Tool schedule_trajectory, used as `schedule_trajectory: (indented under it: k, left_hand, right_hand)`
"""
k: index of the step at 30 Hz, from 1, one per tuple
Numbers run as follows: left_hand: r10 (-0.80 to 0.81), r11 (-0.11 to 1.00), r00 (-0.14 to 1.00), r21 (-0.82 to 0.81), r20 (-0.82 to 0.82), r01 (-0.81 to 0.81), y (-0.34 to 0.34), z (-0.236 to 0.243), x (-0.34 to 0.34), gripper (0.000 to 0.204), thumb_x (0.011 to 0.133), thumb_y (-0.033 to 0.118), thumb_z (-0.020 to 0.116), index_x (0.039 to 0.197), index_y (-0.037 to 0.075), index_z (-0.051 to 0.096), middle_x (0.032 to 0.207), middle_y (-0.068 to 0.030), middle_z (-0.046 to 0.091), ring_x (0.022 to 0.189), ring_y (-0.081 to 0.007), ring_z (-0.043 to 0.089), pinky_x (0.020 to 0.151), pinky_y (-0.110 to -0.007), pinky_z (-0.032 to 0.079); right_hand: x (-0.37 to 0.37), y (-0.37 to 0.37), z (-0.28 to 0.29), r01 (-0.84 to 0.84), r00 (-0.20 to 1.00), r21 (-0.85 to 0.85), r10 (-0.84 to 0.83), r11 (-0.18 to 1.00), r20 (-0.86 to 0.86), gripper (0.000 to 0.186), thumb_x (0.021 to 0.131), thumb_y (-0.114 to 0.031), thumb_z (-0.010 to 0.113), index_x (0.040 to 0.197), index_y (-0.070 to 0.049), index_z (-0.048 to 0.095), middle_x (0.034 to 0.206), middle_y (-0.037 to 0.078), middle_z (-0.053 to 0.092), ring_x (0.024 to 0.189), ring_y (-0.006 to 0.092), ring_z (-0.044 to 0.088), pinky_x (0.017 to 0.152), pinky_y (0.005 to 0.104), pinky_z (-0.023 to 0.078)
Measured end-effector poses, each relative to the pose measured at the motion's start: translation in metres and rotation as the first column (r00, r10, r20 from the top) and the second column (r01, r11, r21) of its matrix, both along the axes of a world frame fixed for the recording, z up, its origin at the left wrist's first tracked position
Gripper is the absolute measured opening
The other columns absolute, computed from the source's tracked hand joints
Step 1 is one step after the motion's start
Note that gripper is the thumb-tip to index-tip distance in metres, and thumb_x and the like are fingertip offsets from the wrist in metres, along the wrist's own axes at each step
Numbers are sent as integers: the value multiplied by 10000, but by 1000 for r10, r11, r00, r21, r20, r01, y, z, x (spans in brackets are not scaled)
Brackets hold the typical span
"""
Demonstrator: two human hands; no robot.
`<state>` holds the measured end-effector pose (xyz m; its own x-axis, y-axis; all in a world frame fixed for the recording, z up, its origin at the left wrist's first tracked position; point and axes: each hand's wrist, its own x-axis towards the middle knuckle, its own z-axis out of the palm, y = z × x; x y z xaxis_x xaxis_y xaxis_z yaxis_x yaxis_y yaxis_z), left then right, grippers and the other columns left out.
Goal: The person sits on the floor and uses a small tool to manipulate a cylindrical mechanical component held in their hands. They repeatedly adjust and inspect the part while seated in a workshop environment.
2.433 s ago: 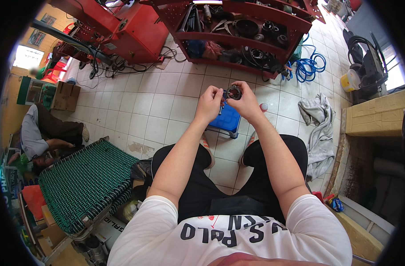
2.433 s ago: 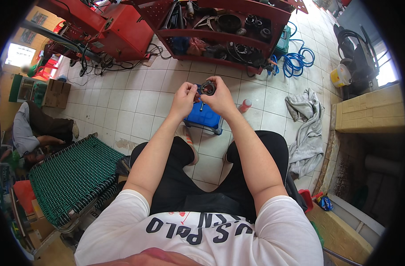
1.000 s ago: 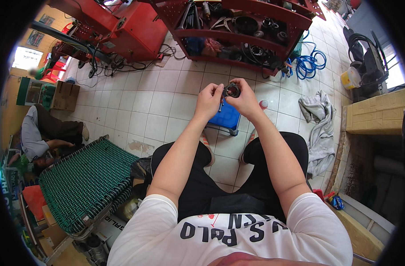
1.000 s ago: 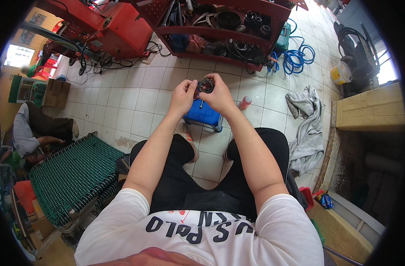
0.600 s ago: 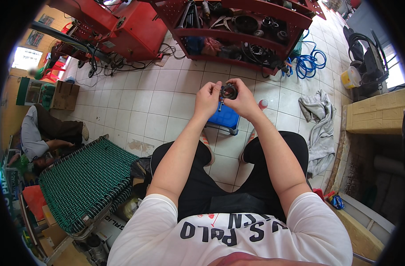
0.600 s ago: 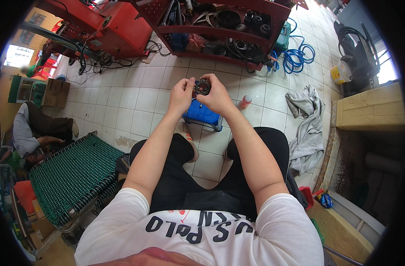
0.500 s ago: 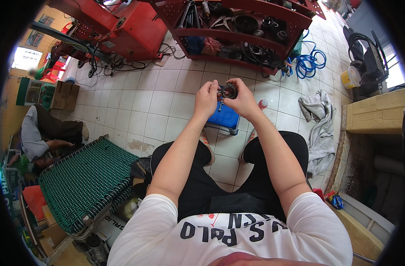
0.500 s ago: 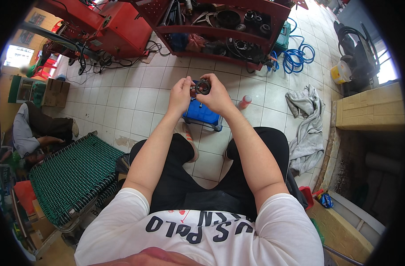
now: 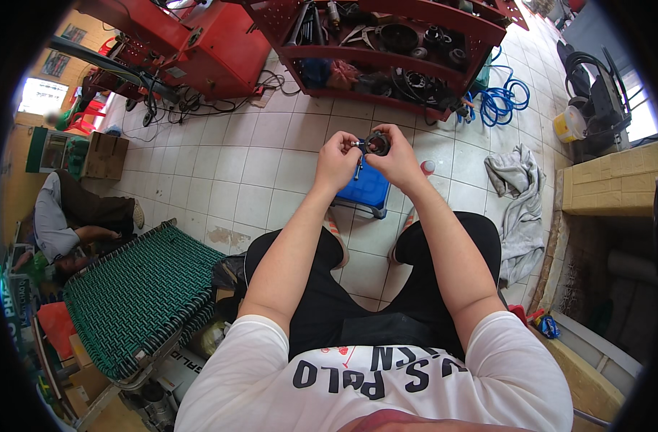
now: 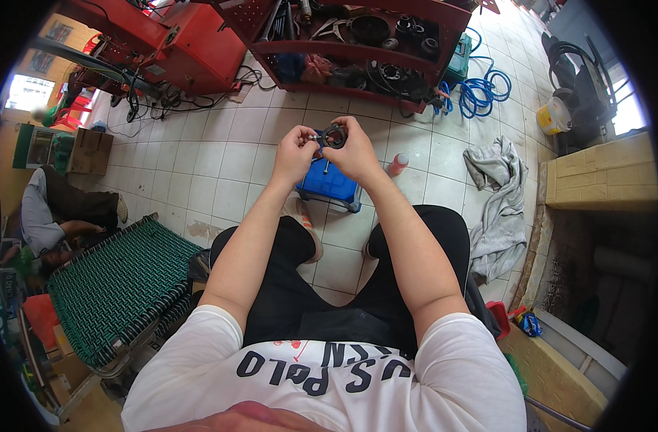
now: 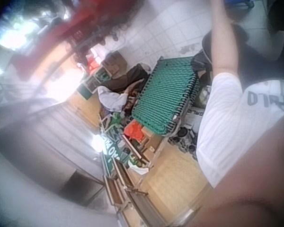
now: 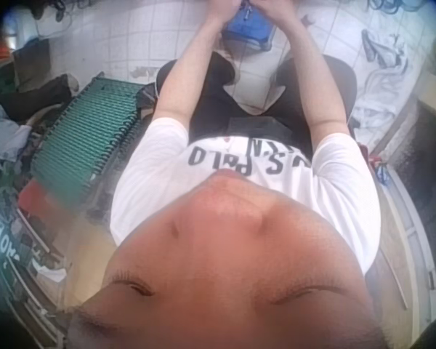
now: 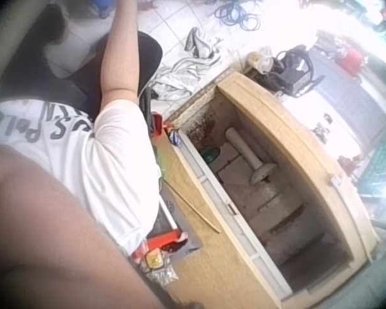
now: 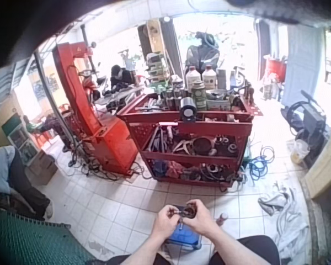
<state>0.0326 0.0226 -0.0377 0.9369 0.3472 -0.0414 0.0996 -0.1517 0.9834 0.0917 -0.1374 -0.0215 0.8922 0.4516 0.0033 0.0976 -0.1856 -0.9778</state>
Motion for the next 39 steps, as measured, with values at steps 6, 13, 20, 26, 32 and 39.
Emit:
schedule_trajectory:
  k: [6, 13, 20, 26, 32, 39]
  left_hand:
    - [-21, 999, 999, -48, -34, 19, 1, 0, 2, 167, 894, 9, 600, 1056, -23, 579, 860, -75, 660, 767, -134, 652, 686, -283, 560]
    - [15, 1000, 996, -10, 83, -14, 1, 0, 0, 223, 934, 79, 654, 1110, 6, 539, 836, -50, 626, 747, -120, 621, 671, -268, 538]
    - [-3, 996, 1000, -94, -31, 0, 3, 5, 1, 259, 884, 19, 630, 1116, 9, 516, 920, -68, 600, 784, -118, 616, 654, -253, 532]
    - [-9, 995, 997, -102, 78, 17, 4, 0, -1, 249, 889, 20, 631, 1111, 14, 518, 889, -55, 603, 750, -108, 602, 632, -247, 512]
    - [13, 998, 998, -69, 62, -9, 3, 3, 1, 273, 869, 1, 618, 1118, 14, 506, 906, -49, 582, 745, -106, 596, 633, -244, 505]
    - [17, 987, 999, -162, 29, -12, -4, 14, 0, 287, 829, 2, 633, 1085, 15, 505, 842, -29, 568, 709, -88, 548, 622, -243, 471]
  right_hand:
    - [0, -1, 2, 2, 1000, 2, -2, 1000, -22, 599, 717, -123, 763, 1252, 9, 528, 1073, 153, 673, 1009, 230, 667, 911, 334, 526]
    - [1, 0, -4, 5, 1000, -6, -5, 1000, 0, 603, 712, -126, 764, 1250, 7, 528, 1052, 140, 672, 998, 226, 665, 907, 329, 525]
    - [1, -1, -1, 2, 1000, 1, -2, 1000, -20, 610, 704, -129, 766, 1251, 3, 531, 1059, 144, 670, 1000, 233, 666, 905, 334, 525]
    - [2, 0, -3, 10, 1000, -6, -10, 1000, -6, 614, 700, -125, 767, 1252, 3, 532, 1058, 143, 671, 1002, 233, 667, 906, 333, 525]
    - [0, -1, 2, 5, 1000, -4, -5, 1000, -21, 614, 700, -122, 769, 1251, 5, 531, 1048, 135, 674, 1002, 221, 667, 908, 327, 522]
    - [0, -3, 5, 17, 1000, -11, -18, 1000, -22, 615, 703, -125, 771, 1254, 6, 530, 1053, 136, 674, 1005, 221, 665, 913, 327, 521]
